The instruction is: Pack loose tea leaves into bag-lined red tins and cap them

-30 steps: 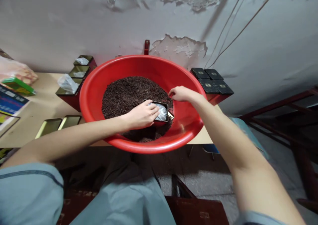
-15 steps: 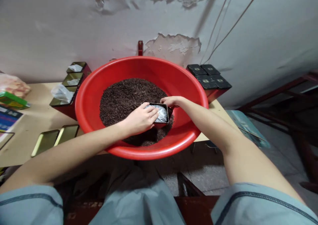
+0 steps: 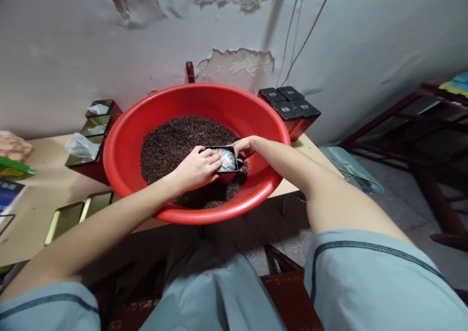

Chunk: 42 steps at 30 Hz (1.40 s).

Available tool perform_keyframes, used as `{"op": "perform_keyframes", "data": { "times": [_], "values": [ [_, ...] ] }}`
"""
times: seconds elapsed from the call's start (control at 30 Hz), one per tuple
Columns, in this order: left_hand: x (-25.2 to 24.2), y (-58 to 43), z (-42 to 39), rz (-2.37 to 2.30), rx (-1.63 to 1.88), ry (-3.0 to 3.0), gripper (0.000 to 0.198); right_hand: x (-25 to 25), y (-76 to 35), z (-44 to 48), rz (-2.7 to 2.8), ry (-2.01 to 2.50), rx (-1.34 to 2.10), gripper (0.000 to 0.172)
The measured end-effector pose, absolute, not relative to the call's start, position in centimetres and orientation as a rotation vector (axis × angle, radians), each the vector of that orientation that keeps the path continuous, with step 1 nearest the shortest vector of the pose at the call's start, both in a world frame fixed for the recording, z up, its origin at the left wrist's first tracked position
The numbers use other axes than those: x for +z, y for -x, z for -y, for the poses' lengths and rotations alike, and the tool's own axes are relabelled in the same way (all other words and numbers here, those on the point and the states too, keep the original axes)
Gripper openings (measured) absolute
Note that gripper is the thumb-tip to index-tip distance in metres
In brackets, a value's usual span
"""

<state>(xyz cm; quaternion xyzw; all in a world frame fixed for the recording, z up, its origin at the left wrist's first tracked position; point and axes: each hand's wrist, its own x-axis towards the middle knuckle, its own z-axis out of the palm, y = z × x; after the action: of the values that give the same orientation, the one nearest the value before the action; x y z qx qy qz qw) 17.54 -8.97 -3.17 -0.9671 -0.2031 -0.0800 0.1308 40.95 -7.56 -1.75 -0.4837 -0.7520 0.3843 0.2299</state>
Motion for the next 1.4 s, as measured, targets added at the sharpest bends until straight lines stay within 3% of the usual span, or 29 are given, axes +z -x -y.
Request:
{"op": "perform_keyframes", "data": {
  "times": [0.13,0.23,0.43,0.57,0.73,1.1,1.23,1.4],
  "values": [
    [-3.0,-17.2,9.2,0.641,-0.222,2.822,0.031,-3.3,-40.2,1.8,2.097,1.472,1.364,0.019],
    [-2.7,-17.1,9.5,0.653,-0.242,2.822,0.029,-3.4,-42.3,0.4,2.106,1.582,1.55,0.031],
    [-2.0,-17.6,9.6,0.602,-0.258,2.771,0.024,-2.4,-45.4,2.7,1.702,1.625,1.115,0.065],
    [-2.0,-17.4,9.5,0.601,-0.232,2.77,0.026,-1.9,-44.2,5.6,1.552,1.347,1.1,0.08],
    [-2.0,-17.3,9.6,0.605,-0.23,2.766,0.027,-1.4,-42.7,7.1,1.52,1.352,0.966,0.095],
    [-1.9,-16.9,9.3,0.608,-0.196,2.777,0.033,-1.1,-42.0,9.7,1.427,1.378,1.287,0.082],
    [-1.8,-16.9,9.1,0.62,-0.181,2.81,0.038,-1.5,-42.2,9.8,1.571,1.492,1.095,0.09],
    [-1.4,-16.3,8.4,0.609,-0.108,2.894,0.041,-2.7,-41.4,9.7,2.055,1.163,0.773,0.104]
  ]
}}
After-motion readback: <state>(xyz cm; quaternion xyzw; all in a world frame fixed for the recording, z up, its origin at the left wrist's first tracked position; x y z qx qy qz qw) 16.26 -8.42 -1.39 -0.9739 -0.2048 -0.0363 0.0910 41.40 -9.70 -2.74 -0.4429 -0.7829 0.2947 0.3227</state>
